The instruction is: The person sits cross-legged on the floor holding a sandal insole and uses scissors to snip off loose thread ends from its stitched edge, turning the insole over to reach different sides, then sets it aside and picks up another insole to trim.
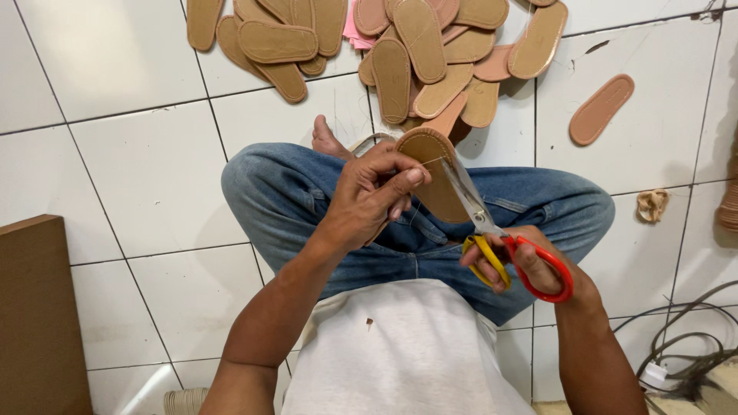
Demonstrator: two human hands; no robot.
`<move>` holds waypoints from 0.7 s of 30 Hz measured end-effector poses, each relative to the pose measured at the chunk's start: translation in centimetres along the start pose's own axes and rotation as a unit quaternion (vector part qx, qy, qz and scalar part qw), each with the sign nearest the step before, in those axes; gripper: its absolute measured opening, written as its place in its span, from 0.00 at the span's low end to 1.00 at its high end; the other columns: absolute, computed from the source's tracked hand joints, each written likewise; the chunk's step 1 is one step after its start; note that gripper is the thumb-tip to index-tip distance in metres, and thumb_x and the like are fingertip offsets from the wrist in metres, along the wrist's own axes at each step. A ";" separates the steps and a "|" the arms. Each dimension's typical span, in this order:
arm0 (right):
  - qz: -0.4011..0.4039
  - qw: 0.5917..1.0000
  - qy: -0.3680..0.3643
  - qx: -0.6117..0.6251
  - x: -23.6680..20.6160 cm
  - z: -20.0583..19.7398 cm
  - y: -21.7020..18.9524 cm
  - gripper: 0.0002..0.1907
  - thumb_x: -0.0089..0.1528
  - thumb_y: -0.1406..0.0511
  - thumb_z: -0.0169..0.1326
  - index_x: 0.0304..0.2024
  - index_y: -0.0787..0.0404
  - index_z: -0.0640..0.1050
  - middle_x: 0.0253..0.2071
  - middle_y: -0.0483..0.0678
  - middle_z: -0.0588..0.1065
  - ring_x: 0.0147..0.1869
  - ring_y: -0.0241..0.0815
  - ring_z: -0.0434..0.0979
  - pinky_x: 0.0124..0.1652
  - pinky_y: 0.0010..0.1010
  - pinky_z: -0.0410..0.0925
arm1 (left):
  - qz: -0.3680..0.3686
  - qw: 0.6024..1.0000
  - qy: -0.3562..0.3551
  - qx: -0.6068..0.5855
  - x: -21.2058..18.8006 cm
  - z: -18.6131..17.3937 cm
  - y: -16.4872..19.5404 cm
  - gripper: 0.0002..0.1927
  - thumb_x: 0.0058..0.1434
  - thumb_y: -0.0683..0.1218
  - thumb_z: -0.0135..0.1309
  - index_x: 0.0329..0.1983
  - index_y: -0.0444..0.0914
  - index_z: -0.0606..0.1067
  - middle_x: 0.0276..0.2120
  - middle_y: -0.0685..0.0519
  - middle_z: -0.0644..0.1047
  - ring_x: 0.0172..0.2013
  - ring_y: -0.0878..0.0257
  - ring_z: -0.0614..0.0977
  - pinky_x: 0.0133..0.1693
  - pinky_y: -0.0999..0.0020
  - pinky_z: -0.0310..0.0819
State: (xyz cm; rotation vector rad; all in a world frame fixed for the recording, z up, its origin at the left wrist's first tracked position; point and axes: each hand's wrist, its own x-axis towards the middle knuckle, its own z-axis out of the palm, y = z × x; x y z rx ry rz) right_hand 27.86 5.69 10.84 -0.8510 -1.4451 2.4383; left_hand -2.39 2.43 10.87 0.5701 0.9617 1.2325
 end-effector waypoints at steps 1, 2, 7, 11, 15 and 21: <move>-0.014 1.000 -0.003 -0.001 0.1 -0.1 0.1 0.48 0.63 0.31 0.44 0.44 0.71 0.81 0.23 0.42 0.71 0.24 0.32 0.72 0.25 0.20 0.65 | -0.002 1.000 -0.004 -0.003 0.0 -0.1 0.0 0.09 0.71 0.42 0.55 0.43 0.29 0.78 0.43 0.51 0.73 0.24 0.73 0.73 0.24 0.81 0.67; -0.013 1.000 0.011 0.018 0.3 -0.1 0.3 0.46 0.63 0.33 0.46 0.42 0.72 0.82 0.21 0.42 0.71 0.22 0.32 0.70 0.23 0.20 0.64 | -0.004 1.000 -0.009 -0.006 -0.1 -0.2 -0.1 0.09 0.71 0.42 0.55 0.43 0.29 0.78 0.43 0.51 0.74 0.24 0.73 0.72 0.25 0.81 0.68; -0.083 0.976 0.174 -0.105 1.6 0.9 0.7 0.33 0.63 0.44 0.57 0.40 0.71 0.80 0.19 0.43 0.71 0.19 0.31 0.69 0.19 0.20 0.64 | 0.005 0.999 -0.009 -0.039 -0.1 -1.0 -0.6 0.09 0.71 0.43 0.55 0.44 0.30 0.79 0.43 0.50 0.75 0.24 0.72 0.72 0.28 0.80 0.70; -0.078 0.929 0.280 -0.228 4.2 3.1 -0.4 0.22 0.62 0.55 0.61 0.41 0.70 0.78 0.24 0.46 0.76 0.25 0.31 0.75 0.25 0.21 0.69 | -0.030 0.997 0.001 -0.072 -0.4 -1.9 -1.6 0.09 0.71 0.43 0.55 0.43 0.30 0.79 0.34 0.50 0.74 0.22 0.73 0.71 0.25 0.82 0.66; -0.095 0.935 0.307 -0.150 9.1 4.7 -4.7 0.14 0.67 0.61 0.60 0.40 0.68 0.78 0.24 0.47 0.76 0.27 0.33 0.76 0.29 0.23 0.69 | 0.002 0.991 0.070 -0.110 -0.9 -3.5 -2.3 0.09 0.69 0.43 0.54 0.41 0.30 0.78 0.48 0.58 0.75 0.27 0.74 0.74 0.31 0.81 0.71; -0.152 0.932 0.217 -0.247 13.8 6.2 -8.0 0.15 0.68 0.62 0.60 0.50 0.64 0.74 0.48 0.49 0.80 0.47 0.34 0.80 0.46 0.25 0.74 | -0.001 0.965 0.080 -0.250 -1.1 -4.9 -2.6 0.08 0.74 0.42 0.52 0.46 0.32 0.77 0.39 0.54 0.76 0.23 0.77 0.67 0.31 0.80 0.72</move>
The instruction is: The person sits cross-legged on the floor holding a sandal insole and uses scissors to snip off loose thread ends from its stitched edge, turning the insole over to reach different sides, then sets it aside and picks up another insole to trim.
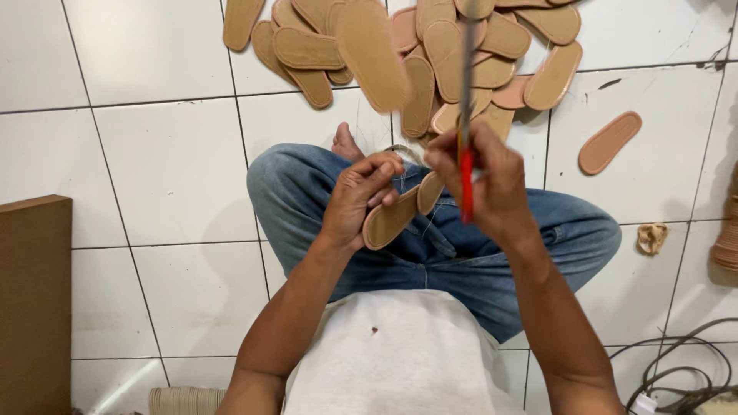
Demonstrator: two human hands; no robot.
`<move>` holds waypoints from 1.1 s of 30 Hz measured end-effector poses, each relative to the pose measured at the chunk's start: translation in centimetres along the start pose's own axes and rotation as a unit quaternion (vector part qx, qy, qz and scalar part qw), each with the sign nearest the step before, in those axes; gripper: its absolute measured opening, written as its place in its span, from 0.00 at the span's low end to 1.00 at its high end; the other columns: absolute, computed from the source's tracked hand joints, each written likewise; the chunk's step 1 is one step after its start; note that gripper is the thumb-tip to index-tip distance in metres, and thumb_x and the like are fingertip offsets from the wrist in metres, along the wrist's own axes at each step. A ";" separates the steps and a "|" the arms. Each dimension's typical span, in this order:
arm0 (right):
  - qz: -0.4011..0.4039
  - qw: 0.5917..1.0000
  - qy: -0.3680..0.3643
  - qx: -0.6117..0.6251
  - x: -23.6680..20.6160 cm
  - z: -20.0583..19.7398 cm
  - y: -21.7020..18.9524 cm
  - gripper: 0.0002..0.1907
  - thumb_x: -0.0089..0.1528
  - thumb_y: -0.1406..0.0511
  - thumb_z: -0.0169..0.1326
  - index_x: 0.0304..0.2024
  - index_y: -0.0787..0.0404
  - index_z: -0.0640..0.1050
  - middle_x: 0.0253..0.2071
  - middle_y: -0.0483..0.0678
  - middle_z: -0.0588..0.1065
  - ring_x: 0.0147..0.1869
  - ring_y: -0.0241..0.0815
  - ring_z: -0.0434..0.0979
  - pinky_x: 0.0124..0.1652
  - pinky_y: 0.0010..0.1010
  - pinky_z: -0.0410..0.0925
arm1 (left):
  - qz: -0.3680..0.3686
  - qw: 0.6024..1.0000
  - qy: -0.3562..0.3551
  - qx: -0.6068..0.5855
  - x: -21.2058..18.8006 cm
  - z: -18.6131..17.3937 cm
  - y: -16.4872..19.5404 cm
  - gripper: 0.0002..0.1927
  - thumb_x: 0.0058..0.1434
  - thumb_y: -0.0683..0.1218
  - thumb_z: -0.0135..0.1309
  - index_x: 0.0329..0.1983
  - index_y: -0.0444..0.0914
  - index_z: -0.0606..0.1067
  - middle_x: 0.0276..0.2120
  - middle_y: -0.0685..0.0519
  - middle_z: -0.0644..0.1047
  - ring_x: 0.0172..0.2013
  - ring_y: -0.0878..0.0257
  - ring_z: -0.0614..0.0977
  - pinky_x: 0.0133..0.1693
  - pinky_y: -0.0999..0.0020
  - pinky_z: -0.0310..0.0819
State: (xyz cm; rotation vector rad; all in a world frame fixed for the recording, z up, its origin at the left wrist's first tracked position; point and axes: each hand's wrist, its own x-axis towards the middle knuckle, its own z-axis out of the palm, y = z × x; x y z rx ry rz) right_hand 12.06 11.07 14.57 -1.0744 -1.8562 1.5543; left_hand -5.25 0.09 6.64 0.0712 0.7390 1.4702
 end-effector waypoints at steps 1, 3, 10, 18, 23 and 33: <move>-0.026 0.999 -0.021 -0.022 -0.8 0.2 0.1 0.16 0.68 0.62 0.61 0.51 0.64 0.73 0.52 0.50 0.80 0.52 0.34 0.81 0.52 0.27 0.75 | -0.004 1.000 0.018 -0.014 0.1 -0.1 0.0 0.08 0.72 0.43 0.52 0.46 0.32 0.76 0.38 0.55 0.77 0.23 0.77 0.66 0.30 0.81 0.71; -0.011 0.996 -0.088 -0.015 -2.8 0.9 0.8 0.22 0.59 0.62 0.68 0.46 0.63 0.69 0.64 0.52 0.74 0.46 0.35 0.76 0.45 0.27 0.73 | -0.007 0.998 0.053 -0.042 0.8 0.0 -0.1 0.09 0.70 0.43 0.51 0.45 0.31 0.75 0.36 0.57 0.77 0.21 0.76 0.65 0.28 0.81 0.69; -0.086 0.991 -0.038 0.100 -6.4 2.9 3.4 0.32 0.54 0.62 0.75 0.47 0.60 0.64 0.66 0.48 0.68 0.66 0.36 0.68 0.57 0.28 0.67 | 0.024 0.993 0.023 -0.114 2.9 2.3 -2.5 0.09 0.75 0.42 0.50 0.47 0.29 0.75 0.24 0.59 0.67 0.22 0.75 0.65 0.26 0.82 0.66; 0.047 0.959 0.203 -0.191 -6.4 -3.3 3.9 0.14 0.66 0.64 0.69 0.39 0.63 0.75 0.30 0.43 0.72 0.32 0.30 0.68 0.32 0.25 0.66 | 0.056 0.996 0.029 0.069 4.4 3.5 -1.9 0.14 0.73 0.46 0.44 0.54 0.35 0.75 0.45 0.56 0.82 0.43 0.65 0.82 0.45 0.72 0.77; -0.072 0.969 0.237 0.024 -5.4 -14.0 -2.3 0.12 0.72 0.67 0.67 0.42 0.62 0.75 0.35 0.40 0.72 0.37 0.27 0.70 0.37 0.19 0.67 | 0.127 0.703 -0.034 0.699 8.1 1.3 3.4 0.15 0.65 0.48 0.53 0.51 0.36 0.79 0.46 0.46 0.81 0.47 0.50 0.82 0.50 0.57 0.73; -0.079 0.974 0.172 -0.123 -2.4 -13.0 -10.1 0.11 0.73 0.67 0.65 0.44 0.65 0.75 0.37 0.44 0.74 0.38 0.30 0.74 0.39 0.21 0.70 | -0.096 0.224 -0.117 0.963 17.1 -0.3 11.2 0.41 0.60 0.48 0.55 0.75 0.51 0.54 0.77 0.52 0.43 0.75 0.46 0.46 0.68 0.40 0.47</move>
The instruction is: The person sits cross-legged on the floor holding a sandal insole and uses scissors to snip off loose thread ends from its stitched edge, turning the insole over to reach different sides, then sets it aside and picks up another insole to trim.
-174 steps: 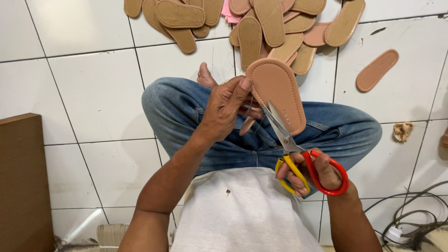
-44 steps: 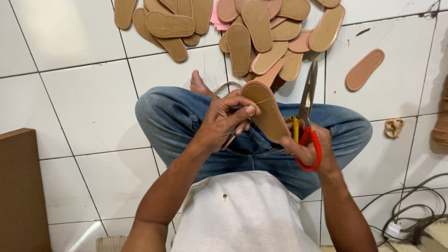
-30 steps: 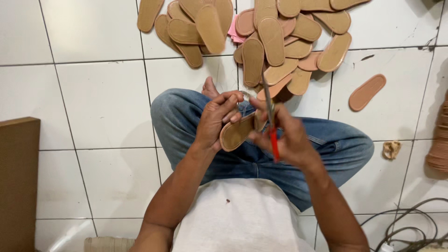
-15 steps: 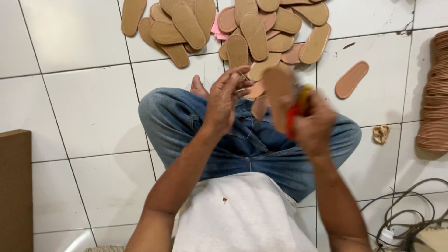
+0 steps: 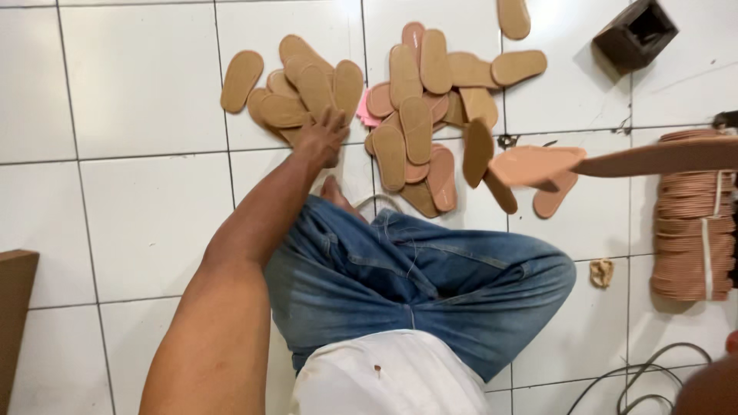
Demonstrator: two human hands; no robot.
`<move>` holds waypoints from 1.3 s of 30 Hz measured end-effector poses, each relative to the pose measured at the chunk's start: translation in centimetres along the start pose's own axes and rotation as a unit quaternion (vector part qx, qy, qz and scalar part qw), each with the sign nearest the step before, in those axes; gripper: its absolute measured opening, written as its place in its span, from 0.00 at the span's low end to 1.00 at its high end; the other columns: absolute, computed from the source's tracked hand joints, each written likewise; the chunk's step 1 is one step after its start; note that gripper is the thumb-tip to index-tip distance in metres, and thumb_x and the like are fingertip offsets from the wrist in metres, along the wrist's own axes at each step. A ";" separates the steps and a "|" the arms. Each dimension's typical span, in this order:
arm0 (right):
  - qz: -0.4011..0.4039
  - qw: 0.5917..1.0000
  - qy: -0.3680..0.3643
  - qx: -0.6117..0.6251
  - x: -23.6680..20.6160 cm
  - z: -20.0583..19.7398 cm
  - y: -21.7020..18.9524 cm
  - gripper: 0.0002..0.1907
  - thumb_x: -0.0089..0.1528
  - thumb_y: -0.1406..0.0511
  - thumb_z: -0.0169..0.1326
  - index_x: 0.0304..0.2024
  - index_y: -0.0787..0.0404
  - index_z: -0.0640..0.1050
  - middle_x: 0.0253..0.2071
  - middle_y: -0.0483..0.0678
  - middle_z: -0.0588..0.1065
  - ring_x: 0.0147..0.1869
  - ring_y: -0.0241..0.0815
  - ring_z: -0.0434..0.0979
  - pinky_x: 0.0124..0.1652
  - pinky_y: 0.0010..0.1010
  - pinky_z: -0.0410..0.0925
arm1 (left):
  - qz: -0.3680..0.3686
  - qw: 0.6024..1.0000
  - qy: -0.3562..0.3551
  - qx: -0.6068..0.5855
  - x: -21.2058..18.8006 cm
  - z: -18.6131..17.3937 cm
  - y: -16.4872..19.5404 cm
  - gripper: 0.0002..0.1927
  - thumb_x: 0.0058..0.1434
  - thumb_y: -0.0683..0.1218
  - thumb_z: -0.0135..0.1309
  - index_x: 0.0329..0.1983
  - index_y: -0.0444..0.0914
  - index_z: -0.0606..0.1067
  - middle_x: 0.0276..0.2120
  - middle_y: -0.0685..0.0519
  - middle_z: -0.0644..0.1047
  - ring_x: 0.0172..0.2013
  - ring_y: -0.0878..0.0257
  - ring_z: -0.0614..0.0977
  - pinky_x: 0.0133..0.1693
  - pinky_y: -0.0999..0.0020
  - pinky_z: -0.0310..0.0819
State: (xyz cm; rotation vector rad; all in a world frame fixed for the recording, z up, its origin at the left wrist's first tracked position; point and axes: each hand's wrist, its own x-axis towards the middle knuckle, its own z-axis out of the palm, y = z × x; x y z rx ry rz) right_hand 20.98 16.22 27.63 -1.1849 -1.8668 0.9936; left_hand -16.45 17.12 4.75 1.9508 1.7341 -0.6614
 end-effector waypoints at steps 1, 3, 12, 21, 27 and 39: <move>0.002 1.000 -0.002 -0.009 0.3 -0.2 -0.4 0.11 0.73 0.67 0.65 0.44 0.65 0.75 0.37 0.44 0.74 0.39 0.31 0.74 0.39 0.21 0.70 | -0.012 1.000 -0.013 0.018 0.4 0.6 -0.8 0.41 0.61 0.48 0.53 0.76 0.51 0.50 0.78 0.53 0.41 0.75 0.45 0.44 0.68 0.38 0.45; 0.001 1.000 -0.006 -0.023 0.8 -0.8 -1.2 0.10 0.73 0.67 0.65 0.45 0.66 0.75 0.37 0.45 0.74 0.39 0.31 0.75 0.40 0.21 0.70 | -0.141 0.985 0.100 -0.012 0.6 1.3 -3.0 0.37 0.70 0.51 0.44 0.79 0.40 0.47 0.75 0.43 0.45 0.73 0.37 0.48 0.68 0.34 0.43; -0.032 0.997 -0.032 -0.067 0.9 -1.5 -4.5 0.10 0.74 0.67 0.63 0.46 0.69 0.76 0.38 0.48 0.76 0.40 0.34 0.78 0.41 0.23 0.73 | -0.073 0.903 0.212 -0.366 -6.4 -0.4 -7.3 0.24 0.66 0.50 0.54 0.63 0.36 0.71 0.64 0.40 0.68 0.64 0.44 0.68 0.63 0.47 0.60; -0.058 0.994 -0.066 -0.061 -1.9 1.8 -3.6 0.11 0.75 0.67 0.61 0.48 0.71 0.76 0.40 0.52 0.77 0.41 0.37 0.81 0.43 0.25 0.75 | 0.002 0.991 0.002 -0.133 -7.3 3.4 10.1 0.19 0.60 0.51 0.55 0.51 0.39 0.79 0.52 0.46 0.79 0.53 0.46 0.78 0.53 0.46 0.71; 0.011 0.999 -0.036 0.037 -3.6 2.9 -1.8 0.13 0.68 0.64 0.63 0.46 0.69 0.77 0.37 0.47 0.78 0.38 0.31 0.80 0.39 0.20 0.73 | -0.073 0.976 -0.071 -0.193 -3.4 3.9 12.8 0.22 0.65 0.56 0.50 0.55 0.39 0.76 0.57 0.47 0.76 0.53 0.45 0.79 0.50 0.33 0.73; 0.158 0.975 -0.094 0.124 -4.1 2.7 1.7 0.15 0.62 0.65 0.66 0.46 0.69 0.80 0.36 0.44 0.78 0.37 0.28 0.75 0.37 0.18 0.69 | 0.249 0.594 0.316 -0.697 -8.4 -0.9 12.1 0.28 0.81 0.56 0.35 0.61 0.29 0.75 0.54 0.47 0.80 0.59 0.58 0.79 0.64 0.63 0.69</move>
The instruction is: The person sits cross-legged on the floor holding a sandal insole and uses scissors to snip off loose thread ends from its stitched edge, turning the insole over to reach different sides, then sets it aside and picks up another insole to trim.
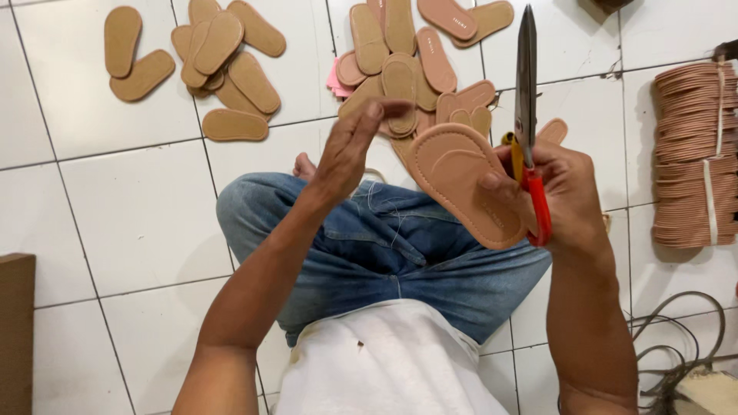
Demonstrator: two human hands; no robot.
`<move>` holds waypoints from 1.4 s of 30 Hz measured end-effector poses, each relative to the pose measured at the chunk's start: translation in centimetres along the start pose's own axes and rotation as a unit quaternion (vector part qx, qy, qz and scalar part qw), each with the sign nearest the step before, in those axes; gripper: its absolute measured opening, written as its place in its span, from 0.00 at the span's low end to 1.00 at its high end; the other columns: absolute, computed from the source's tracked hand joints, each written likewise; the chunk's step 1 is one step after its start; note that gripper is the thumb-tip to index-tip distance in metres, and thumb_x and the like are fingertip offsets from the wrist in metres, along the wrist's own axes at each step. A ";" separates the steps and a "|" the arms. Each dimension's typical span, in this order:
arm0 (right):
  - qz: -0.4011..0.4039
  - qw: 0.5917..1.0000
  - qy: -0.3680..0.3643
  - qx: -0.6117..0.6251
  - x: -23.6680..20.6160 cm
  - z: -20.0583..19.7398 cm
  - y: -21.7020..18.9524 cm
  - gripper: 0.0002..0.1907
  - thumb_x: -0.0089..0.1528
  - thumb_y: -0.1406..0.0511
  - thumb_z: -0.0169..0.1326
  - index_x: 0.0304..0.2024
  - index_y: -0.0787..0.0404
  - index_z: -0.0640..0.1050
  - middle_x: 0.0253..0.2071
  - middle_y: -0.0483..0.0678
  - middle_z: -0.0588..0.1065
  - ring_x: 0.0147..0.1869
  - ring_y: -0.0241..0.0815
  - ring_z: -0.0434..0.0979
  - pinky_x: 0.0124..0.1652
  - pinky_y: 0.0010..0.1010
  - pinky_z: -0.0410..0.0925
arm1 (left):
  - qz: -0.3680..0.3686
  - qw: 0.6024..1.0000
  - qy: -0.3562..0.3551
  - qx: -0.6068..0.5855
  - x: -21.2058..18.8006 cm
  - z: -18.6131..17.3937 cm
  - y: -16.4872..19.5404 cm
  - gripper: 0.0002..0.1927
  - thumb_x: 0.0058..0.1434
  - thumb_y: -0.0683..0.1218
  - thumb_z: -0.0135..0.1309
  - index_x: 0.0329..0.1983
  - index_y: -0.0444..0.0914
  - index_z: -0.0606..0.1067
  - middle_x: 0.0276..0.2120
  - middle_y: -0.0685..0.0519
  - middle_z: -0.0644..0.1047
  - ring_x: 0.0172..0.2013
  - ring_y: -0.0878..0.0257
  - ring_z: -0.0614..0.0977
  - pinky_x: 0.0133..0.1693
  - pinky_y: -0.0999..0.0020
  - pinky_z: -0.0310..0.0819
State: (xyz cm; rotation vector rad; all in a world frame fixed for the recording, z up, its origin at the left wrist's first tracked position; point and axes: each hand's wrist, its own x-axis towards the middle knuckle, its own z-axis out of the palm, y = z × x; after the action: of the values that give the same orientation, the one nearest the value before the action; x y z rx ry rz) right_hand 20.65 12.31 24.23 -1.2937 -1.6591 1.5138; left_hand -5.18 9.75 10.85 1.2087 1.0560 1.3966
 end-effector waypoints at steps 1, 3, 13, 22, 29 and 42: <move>0.007 1.000 -0.001 0.006 0.3 0.4 0.2 0.15 0.62 0.65 0.66 0.46 0.69 0.80 0.36 0.44 0.79 0.37 0.28 0.75 0.37 0.18 0.70 | -0.024 0.998 -0.034 -0.052 -0.9 0.5 1.1 0.29 0.80 0.57 0.35 0.63 0.29 0.73 0.55 0.48 0.79 0.59 0.59 0.78 0.65 0.65 0.68; 0.016 1.000 -0.007 0.016 0.7 1.2 0.6 0.14 0.62 0.65 0.65 0.46 0.69 0.80 0.36 0.44 0.79 0.37 0.28 0.77 0.37 0.18 0.72 | -0.067 0.981 -0.097 -0.154 -2.7 1.6 2.7 0.32 0.78 0.59 0.34 0.68 0.29 0.67 0.58 0.49 0.77 0.60 0.61 0.77 0.65 0.67 0.67; -0.004 0.999 0.039 -0.003 -4.9 -1.5 4.5 0.30 0.65 0.51 0.59 0.54 0.73 0.78 0.26 0.43 0.72 0.26 0.29 0.72 0.24 0.20 0.68 | -0.188 0.954 -0.011 -0.231 -5.5 2.5 2.2 0.31 0.74 0.60 0.42 0.67 0.32 0.68 0.44 0.47 0.78 0.44 0.63 0.84 0.43 0.65 0.86; 0.192 0.904 -0.249 0.291 -11.2 0.3 12.4 0.52 0.61 0.30 0.43 0.43 0.78 0.76 0.26 0.54 0.72 0.27 0.39 0.70 0.29 0.32 0.68 | -0.266 0.931 0.049 -0.243 -6.2 2.6 1.4 0.30 0.73 0.61 0.43 0.62 0.32 0.71 0.40 0.48 0.81 0.38 0.62 0.86 0.40 0.67 0.87; 0.212 0.881 -0.275 0.322 -10.9 1.6 13.7 0.42 0.60 0.32 0.44 0.32 0.67 0.69 0.31 0.63 0.78 0.22 0.38 0.68 0.22 0.30 0.67 | -0.264 0.929 0.029 -0.260 -6.6 2.9 1.8 0.29 0.73 0.61 0.43 0.62 0.33 0.71 0.39 0.49 0.81 0.38 0.64 0.85 0.40 0.68 0.87; 0.206 0.860 -0.304 0.356 -10.4 1.4 14.4 0.41 0.65 0.34 0.44 0.36 0.68 0.71 0.28 0.60 0.75 0.21 0.38 0.69 0.22 0.28 0.66 | -0.268 0.933 0.024 -0.237 -6.1 2.7 2.0 0.31 0.72 0.62 0.43 0.64 0.33 0.70 0.39 0.48 0.81 0.39 0.63 0.86 0.40 0.67 0.88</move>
State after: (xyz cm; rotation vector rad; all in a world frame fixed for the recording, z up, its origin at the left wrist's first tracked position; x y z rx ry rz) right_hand 27.65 1.02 12.33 -0.8041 -0.9242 2.6700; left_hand -2.56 3.46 12.29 0.4839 0.9172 1.1516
